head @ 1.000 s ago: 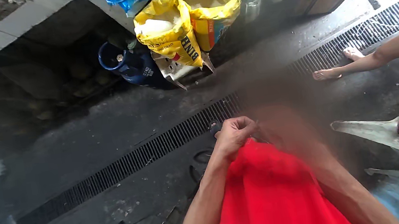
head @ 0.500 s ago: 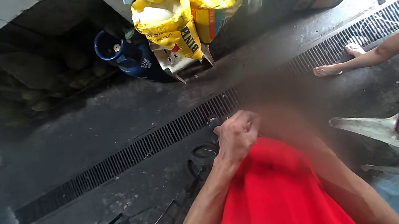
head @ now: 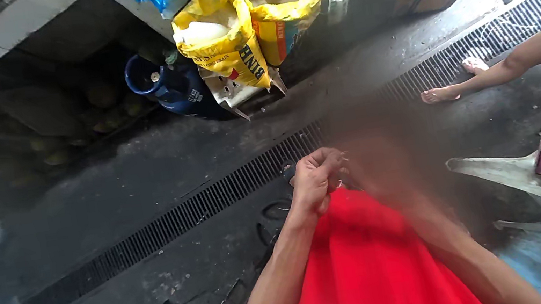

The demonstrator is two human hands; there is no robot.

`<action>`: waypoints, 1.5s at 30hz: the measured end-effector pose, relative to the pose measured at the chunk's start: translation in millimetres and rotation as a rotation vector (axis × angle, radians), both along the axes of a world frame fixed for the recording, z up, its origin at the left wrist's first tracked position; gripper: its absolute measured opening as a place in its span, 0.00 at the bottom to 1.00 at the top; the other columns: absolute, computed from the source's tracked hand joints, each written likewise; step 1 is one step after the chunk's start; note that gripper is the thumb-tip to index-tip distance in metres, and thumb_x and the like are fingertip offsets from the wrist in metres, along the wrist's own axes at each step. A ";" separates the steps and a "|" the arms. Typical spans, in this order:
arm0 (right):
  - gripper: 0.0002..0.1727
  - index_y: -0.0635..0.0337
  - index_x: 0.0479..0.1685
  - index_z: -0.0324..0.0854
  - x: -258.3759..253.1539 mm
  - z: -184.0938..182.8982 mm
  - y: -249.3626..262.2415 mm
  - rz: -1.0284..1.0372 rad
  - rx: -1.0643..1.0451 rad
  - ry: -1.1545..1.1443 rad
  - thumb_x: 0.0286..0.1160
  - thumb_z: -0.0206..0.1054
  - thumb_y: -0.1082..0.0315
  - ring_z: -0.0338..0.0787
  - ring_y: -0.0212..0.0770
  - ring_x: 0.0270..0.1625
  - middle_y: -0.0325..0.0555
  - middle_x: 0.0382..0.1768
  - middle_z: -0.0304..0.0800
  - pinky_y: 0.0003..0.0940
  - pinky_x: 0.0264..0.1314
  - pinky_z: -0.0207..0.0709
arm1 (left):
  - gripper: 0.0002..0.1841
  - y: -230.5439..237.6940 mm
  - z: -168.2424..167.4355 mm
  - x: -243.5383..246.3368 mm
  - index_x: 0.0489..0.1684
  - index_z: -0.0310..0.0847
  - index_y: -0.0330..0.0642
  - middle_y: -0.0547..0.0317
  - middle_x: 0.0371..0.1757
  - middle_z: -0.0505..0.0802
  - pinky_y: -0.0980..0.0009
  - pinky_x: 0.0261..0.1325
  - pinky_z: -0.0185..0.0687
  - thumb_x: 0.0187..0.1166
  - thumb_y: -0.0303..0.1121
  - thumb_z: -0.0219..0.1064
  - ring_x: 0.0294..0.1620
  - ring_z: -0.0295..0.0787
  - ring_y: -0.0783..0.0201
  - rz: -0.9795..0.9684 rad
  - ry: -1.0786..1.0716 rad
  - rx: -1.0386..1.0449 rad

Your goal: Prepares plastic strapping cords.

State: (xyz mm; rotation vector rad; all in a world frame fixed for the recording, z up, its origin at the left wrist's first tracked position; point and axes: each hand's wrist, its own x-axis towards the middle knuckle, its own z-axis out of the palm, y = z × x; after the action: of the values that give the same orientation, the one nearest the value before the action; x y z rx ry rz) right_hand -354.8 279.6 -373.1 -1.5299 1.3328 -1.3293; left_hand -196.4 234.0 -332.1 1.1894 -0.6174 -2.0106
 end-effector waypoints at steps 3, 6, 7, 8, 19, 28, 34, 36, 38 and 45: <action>0.09 0.65 0.45 0.86 -3.3 6.0 -1.6 -0.029 -0.100 0.099 0.80 0.68 0.66 0.88 0.35 0.48 0.51 0.49 0.86 0.29 0.50 0.88 | 0.09 -2.1 0.3 -2.6 0.33 0.85 0.35 0.62 0.16 0.79 0.81 0.16 0.62 0.82 0.21 0.61 0.11 0.63 0.77 0.019 0.002 -0.003; 0.10 0.63 0.48 0.87 -0.4 11.1 -2.6 -0.121 -0.190 0.160 0.78 0.69 0.66 0.88 0.35 0.50 0.51 0.52 0.85 0.31 0.54 0.88 | 0.07 -4.2 0.6 -4.9 0.33 0.86 0.35 0.60 0.17 0.81 0.81 0.16 0.61 0.81 0.21 0.64 0.11 0.63 0.77 0.039 -0.032 -0.013; 0.10 0.62 0.50 0.86 -0.1 12.4 -2.4 -0.158 -0.224 0.180 0.77 0.69 0.65 0.88 0.36 0.52 0.51 0.54 0.84 0.31 0.55 0.87 | 0.07 -5.0 0.5 -6.3 0.33 0.86 0.35 0.60 0.18 0.80 0.81 0.16 0.61 0.81 0.21 0.64 0.11 0.63 0.77 0.043 -0.047 -0.019; 0.10 0.60 0.50 0.86 -1.8 14.5 -1.3 -0.182 -0.242 0.212 0.77 0.69 0.64 0.87 0.36 0.54 0.50 0.55 0.83 0.31 0.57 0.86 | 0.06 -5.3 -0.1 -8.7 0.34 0.85 0.34 0.60 0.18 0.81 0.81 0.16 0.62 0.81 0.21 0.64 0.12 0.63 0.76 0.042 -0.067 -0.032; 0.10 0.64 0.42 0.89 4.1 23.4 -17.7 -0.078 -0.169 0.308 0.80 0.67 0.65 0.87 0.37 0.51 0.53 0.49 0.86 0.25 0.56 0.83 | 0.04 -8.2 3.6 -1.5 0.37 0.88 0.33 0.64 0.23 0.86 0.81 0.20 0.67 0.79 0.21 0.66 0.16 0.70 0.78 0.011 -0.186 -0.240; 0.10 0.63 0.39 0.90 7.1 22.1 -21.1 -0.066 -0.126 0.291 0.80 0.66 0.65 0.87 0.34 0.49 0.51 0.46 0.87 0.24 0.52 0.83 | 0.07 -2.8 2.6 6.5 0.39 0.88 0.33 0.64 0.22 0.85 0.81 0.17 0.64 0.82 0.22 0.63 0.14 0.67 0.78 0.050 -0.198 -0.204; 0.10 0.65 0.41 0.89 9.5 21.2 -14.9 -0.111 -0.100 0.283 0.77 0.67 0.66 0.89 0.36 0.50 0.54 0.49 0.88 0.28 0.53 0.87 | 0.08 -1.6 0.4 8.4 0.37 0.88 0.33 0.65 0.19 0.82 0.81 0.17 0.63 0.83 0.22 0.63 0.13 0.66 0.78 0.050 -0.207 -0.172; 0.09 0.63 0.40 0.89 9.0 24.3 -12.3 -0.126 -0.128 0.293 0.77 0.67 0.66 0.88 0.36 0.51 0.53 0.49 0.87 0.27 0.55 0.86 | 0.07 -1.9 1.6 7.7 0.36 0.87 0.32 0.64 0.19 0.82 0.81 0.17 0.64 0.82 0.22 0.63 0.12 0.66 0.77 0.059 -0.220 -0.165; 0.10 0.61 0.40 0.91 9.2 27.4 -9.3 -0.100 -0.148 0.289 0.78 0.67 0.65 0.88 0.35 0.51 0.53 0.50 0.87 0.27 0.56 0.84 | 0.07 -0.9 1.3 7.5 0.35 0.87 0.32 0.63 0.19 0.83 0.80 0.17 0.65 0.82 0.22 0.64 0.12 0.67 0.77 0.071 -0.251 -0.175; 0.14 0.61 0.44 0.93 16.7 20.4 -7.5 -0.078 -0.079 0.309 0.82 0.64 0.63 0.87 0.38 0.53 0.55 0.54 0.86 0.31 0.57 0.84 | 0.07 1.4 -1.2 9.3 0.32 0.88 0.36 0.65 0.22 0.87 0.80 0.22 0.69 0.80 0.23 0.66 0.17 0.72 0.79 0.032 -0.367 -0.341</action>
State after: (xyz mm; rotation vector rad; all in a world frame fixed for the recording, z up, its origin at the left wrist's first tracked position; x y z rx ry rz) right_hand -338.1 272.1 -352.8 -1.8096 1.5581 -1.2403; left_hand -187.1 235.4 -333.3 1.3490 -1.0671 -1.5865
